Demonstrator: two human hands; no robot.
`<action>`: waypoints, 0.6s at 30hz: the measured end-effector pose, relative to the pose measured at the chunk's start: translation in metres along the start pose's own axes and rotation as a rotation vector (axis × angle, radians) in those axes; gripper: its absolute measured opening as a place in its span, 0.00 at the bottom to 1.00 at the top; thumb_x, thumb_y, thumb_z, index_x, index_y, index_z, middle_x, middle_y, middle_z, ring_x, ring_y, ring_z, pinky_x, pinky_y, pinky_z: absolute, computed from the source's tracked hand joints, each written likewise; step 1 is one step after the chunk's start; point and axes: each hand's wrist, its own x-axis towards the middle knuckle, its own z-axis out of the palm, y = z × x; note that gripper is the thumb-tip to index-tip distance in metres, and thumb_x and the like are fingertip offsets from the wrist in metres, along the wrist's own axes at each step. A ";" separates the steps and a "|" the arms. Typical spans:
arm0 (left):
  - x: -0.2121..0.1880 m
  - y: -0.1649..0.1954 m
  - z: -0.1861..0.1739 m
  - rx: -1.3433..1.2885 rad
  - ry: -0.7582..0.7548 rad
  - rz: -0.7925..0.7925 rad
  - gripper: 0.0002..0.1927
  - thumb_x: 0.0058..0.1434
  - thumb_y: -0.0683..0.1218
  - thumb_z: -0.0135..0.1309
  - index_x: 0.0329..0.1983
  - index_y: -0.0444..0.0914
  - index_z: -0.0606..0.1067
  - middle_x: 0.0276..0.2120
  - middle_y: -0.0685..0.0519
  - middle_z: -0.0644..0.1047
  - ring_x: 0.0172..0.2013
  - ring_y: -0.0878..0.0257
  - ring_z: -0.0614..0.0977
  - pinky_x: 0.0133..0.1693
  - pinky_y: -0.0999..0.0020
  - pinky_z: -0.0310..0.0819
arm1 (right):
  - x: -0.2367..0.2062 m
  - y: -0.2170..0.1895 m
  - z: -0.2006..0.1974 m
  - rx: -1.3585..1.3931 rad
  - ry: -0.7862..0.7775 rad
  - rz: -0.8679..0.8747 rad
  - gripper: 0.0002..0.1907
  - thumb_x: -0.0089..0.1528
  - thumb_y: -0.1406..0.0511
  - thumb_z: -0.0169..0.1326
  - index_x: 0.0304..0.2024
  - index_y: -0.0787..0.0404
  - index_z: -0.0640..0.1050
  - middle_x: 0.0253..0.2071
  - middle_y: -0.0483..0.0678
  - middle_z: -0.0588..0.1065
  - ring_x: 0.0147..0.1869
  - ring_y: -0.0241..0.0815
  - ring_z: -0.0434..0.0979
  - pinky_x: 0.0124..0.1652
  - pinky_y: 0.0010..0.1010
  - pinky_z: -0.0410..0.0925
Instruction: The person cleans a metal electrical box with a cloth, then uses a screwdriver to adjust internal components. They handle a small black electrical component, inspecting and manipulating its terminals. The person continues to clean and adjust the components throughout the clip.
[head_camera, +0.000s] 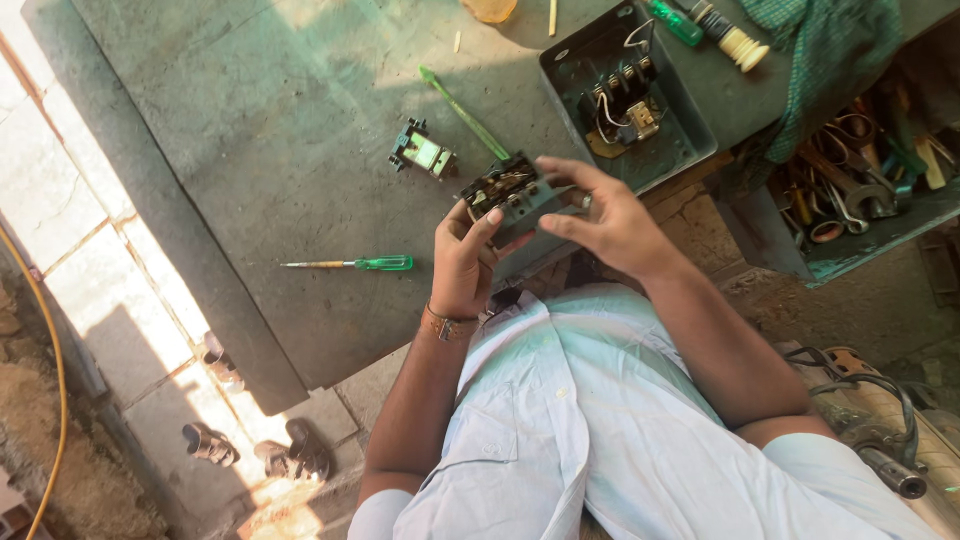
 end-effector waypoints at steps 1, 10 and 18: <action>0.001 0.002 -0.001 0.018 -0.013 -0.028 0.20 0.65 0.44 0.56 0.57 0.29 0.71 0.51 0.42 0.79 0.49 0.57 0.84 0.49 0.55 0.85 | 0.000 0.001 -0.004 -0.004 -0.010 -0.029 0.40 0.59 0.63 0.67 0.72 0.62 0.68 0.58 0.47 0.73 0.60 0.37 0.73 0.60 0.30 0.69; -0.006 -0.004 0.014 0.025 -0.141 -0.014 0.29 0.58 0.35 0.62 0.62 0.28 0.65 0.54 0.42 0.76 0.53 0.55 0.82 0.58 0.56 0.80 | -0.006 -0.010 -0.007 -0.148 0.037 -0.162 0.37 0.58 0.65 0.70 0.69 0.60 0.73 0.54 0.45 0.75 0.54 0.34 0.73 0.54 0.27 0.71; -0.003 -0.007 0.029 0.082 -0.015 -0.003 0.34 0.55 0.30 0.59 0.65 0.27 0.61 0.54 0.40 0.76 0.50 0.51 0.83 0.53 0.53 0.81 | -0.022 -0.041 -0.080 -0.395 0.364 -0.328 0.19 0.65 0.61 0.64 0.55 0.60 0.78 0.57 0.47 0.77 0.50 0.37 0.82 0.43 0.31 0.81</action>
